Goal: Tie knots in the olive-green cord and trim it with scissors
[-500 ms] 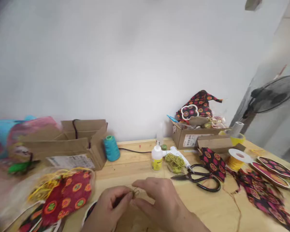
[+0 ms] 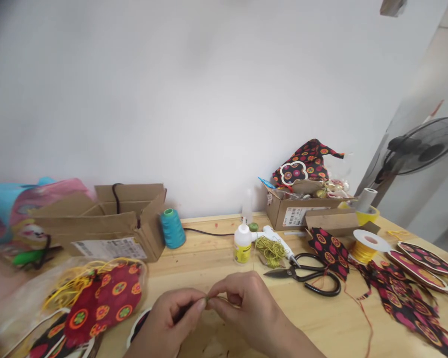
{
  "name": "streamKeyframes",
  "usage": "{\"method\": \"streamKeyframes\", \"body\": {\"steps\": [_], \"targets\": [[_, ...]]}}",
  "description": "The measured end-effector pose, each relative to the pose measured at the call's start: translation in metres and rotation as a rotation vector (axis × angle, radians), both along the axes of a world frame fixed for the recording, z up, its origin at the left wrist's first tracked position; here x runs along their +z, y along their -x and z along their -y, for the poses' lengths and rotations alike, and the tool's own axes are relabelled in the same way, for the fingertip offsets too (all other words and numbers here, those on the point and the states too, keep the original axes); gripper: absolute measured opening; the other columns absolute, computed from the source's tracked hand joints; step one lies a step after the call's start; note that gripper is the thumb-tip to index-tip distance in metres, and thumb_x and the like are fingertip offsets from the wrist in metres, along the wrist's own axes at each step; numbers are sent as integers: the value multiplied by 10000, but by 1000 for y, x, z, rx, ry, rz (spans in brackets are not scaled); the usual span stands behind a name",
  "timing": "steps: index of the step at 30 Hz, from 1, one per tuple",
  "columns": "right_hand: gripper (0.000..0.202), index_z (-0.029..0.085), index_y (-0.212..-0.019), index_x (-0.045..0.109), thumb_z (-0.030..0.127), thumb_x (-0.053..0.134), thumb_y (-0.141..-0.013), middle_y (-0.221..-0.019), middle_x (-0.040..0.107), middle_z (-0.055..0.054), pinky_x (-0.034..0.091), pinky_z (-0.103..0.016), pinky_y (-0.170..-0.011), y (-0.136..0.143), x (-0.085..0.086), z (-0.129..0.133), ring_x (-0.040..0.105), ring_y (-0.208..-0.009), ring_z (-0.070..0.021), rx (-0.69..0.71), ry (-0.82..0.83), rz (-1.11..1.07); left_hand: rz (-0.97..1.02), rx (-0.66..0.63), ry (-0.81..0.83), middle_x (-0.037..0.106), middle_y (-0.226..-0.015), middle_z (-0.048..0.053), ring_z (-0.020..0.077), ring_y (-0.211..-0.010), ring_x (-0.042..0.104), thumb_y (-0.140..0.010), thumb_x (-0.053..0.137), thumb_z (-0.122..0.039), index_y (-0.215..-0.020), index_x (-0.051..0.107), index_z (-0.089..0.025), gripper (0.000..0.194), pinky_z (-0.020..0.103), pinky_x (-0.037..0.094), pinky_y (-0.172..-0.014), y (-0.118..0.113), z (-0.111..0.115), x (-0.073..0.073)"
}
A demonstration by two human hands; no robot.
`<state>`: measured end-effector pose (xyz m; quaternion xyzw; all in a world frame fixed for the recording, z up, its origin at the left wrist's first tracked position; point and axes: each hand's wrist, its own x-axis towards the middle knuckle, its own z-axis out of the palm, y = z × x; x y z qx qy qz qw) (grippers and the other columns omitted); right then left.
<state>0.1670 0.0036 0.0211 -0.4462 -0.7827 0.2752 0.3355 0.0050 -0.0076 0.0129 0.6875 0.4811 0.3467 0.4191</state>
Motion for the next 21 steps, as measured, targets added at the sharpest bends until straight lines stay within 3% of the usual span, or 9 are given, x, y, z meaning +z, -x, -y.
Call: {"method": "streamKeyframes", "body": {"steps": [3, 9, 14, 21], "targets": [[134, 154, -696, 684, 179, 555, -723, -453, 288, 77, 194, -181, -399, 0, -2, 0, 258, -421, -59, 23, 34, -22, 95, -26, 104, 382, -492, -48, 99, -487, 342, -766, 441, -316, -614, 586, -125, 285, 205, 258, -460, -1, 0, 1], [145, 139, -663, 633, 158, 515, -746, -439, 225, 93, 158, -178, -385, 0, -1, 1, 218, -414, -50, 53, 108, -26, 131, -60, 135, 423, -495, -37, 106, -494, 389, -775, 435, -337, -673, 605, -117, 296, 208, 294, -479, 2, 0, -4], [151, 135, -653, 632, 171, 514, -739, -439, 197, 96, 129, -189, -377, 1, 0, -1, 183, -416, -54, 45, 191, -60, -170, -6, -117, 606, -654, 27, 164, -613, 529, -740, 499, -275, -758, 639, -163, 180, 236, 391, -554, 3, 4, 1], [153, 119, -678, 640, 183, 511, -729, -444, 217, 95, 136, -188, -376, 3, -2, 0, 196, -416, -53, 13, 207, -78, -385, -90, -335, 657, -739, 27, 162, -696, 588, -813, 411, -175, -793, 624, -192, 214, 235, 432, -651, 5, 4, 8]]}}
